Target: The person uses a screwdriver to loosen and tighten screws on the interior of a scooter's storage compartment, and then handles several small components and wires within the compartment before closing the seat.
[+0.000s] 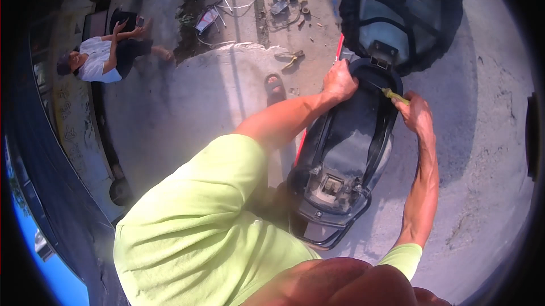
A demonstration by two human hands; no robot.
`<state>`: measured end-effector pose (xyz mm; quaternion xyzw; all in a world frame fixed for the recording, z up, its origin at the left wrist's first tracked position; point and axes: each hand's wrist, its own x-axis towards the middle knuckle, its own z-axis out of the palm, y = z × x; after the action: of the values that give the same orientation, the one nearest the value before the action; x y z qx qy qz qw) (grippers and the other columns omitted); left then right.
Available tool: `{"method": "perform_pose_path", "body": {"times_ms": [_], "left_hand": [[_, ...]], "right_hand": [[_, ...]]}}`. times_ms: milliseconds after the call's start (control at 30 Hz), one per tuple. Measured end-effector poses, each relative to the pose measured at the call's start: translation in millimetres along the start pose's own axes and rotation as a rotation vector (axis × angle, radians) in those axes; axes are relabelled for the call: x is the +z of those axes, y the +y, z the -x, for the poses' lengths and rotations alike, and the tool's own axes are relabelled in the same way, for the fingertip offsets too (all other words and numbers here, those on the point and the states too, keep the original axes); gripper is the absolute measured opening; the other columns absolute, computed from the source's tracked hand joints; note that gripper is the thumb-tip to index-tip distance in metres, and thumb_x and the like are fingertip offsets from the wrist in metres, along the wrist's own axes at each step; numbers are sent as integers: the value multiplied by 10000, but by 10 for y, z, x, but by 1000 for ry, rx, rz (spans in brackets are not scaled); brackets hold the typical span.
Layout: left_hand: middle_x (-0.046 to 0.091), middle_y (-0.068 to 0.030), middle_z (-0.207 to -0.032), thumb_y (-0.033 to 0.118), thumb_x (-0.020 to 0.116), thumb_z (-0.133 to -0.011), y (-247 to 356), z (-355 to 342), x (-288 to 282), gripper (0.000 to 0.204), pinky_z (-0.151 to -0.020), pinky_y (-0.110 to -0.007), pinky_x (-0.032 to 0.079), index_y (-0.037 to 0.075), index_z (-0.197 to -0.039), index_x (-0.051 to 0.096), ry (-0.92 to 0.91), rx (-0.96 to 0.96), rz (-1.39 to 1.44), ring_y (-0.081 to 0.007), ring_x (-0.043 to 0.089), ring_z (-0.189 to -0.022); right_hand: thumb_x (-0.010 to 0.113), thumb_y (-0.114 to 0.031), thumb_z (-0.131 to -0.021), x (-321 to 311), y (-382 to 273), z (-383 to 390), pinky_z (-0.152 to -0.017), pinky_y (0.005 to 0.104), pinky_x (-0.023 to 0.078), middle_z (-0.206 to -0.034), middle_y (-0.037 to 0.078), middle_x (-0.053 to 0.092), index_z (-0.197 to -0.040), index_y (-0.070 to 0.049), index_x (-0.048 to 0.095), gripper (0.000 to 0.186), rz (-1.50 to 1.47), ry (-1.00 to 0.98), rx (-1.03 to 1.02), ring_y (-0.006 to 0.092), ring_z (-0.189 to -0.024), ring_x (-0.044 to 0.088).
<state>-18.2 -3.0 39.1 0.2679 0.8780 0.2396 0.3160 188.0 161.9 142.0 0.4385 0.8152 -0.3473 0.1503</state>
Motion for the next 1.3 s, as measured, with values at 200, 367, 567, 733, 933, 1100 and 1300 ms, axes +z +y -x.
{"method": "perform_pose_path", "body": {"times_ms": [200, 367, 567, 733, 933, 1100, 1300], "left_hand": [[664, -239, -1297, 236, 768, -865, -204, 44, -127, 479, -1082, -529, 534, 8, -1263, 632, 43, -6, 24, -436, 644, -1269], [719, -210, -1133, 322, 795, -850, -369, -114, 307, 458, -949, -536, 566, 54, -1198, 665, 37, 25, 207, -429, 706, -1109], [599, -187, -1420, 672, 710, -897, -628, -427, -96, 760, -1092, -525, 463, 89, -1376, 620, -588, -293, 1026, -379, 541, -1353], [212, -251, -1795, 875, 525, -953, -1303, -531, -1433, 1215, -1337, -547, 227, 87, -1764, 82, -88, -446, 1828, -401, 217, -1667], [158, -256, -1805, 879, 514, -951, -1745, -461, -2617, 1231, -1332, -559, 248, 89, -1763, 33, -18, -216, 2002, -433, 221, -1658], [248, -271, -1765, 867, 538, -949, -1770, -491, -3047, 1217, -1280, -590, 351, 87, -1757, 70, 9, -181, 2057, -472, 320, -1601], [536, -250, -1578, 747, 534, -1040, -1879, -602, -3234, 957, -1124, -548, 521, 68, -1678, 315, -103, -340, 1683, -414, 581, -1406]], "right_hand": [[673, -534, -1066, 325, -399, 424, -476, 223, 314, -703, -54, 517, -1065, -78, 697, 457, -998, -357, 205, 53, -538, 416], [592, -501, -1127, 695, -1385, 397, -451, 170, 351, -746, -27, 548, -1082, -90, 662, 419, -1497, -573, 300, 62, -509, 438], [579, -453, -1132, 845, -1706, 576, -726, 311, 589, -1026, 77, 773, -1054, -105, 682, 371, -1526, -583, 220, 221, -879, 758], [567, -301, -1141, 1012, -1570, 896, -1063, 460, 545, -1371, 146, 749, -1257, -44, 731, 327, -1768, -532, 59, 329, -1326, 684], [569, -302, -1133, 1286, -1568, 915, -1082, 499, 512, -1396, 114, 744, -1143, -109, 769, 278, -2128, -474, -103, 346, -1355, 662], [600, -373, -1106, 1257, -1766, 935, -994, 481, 562, -1267, 119, 793, -1056, -117, 759, 306, -2135, -340, 44, 341, -1233, 726], [624, -469, -1092, 1382, -2115, 827, -803, 410, 605, -1053, 78, 817, -1040, -116, 739, 375, -2000, -248, 235, 260, -981, 782]]}}
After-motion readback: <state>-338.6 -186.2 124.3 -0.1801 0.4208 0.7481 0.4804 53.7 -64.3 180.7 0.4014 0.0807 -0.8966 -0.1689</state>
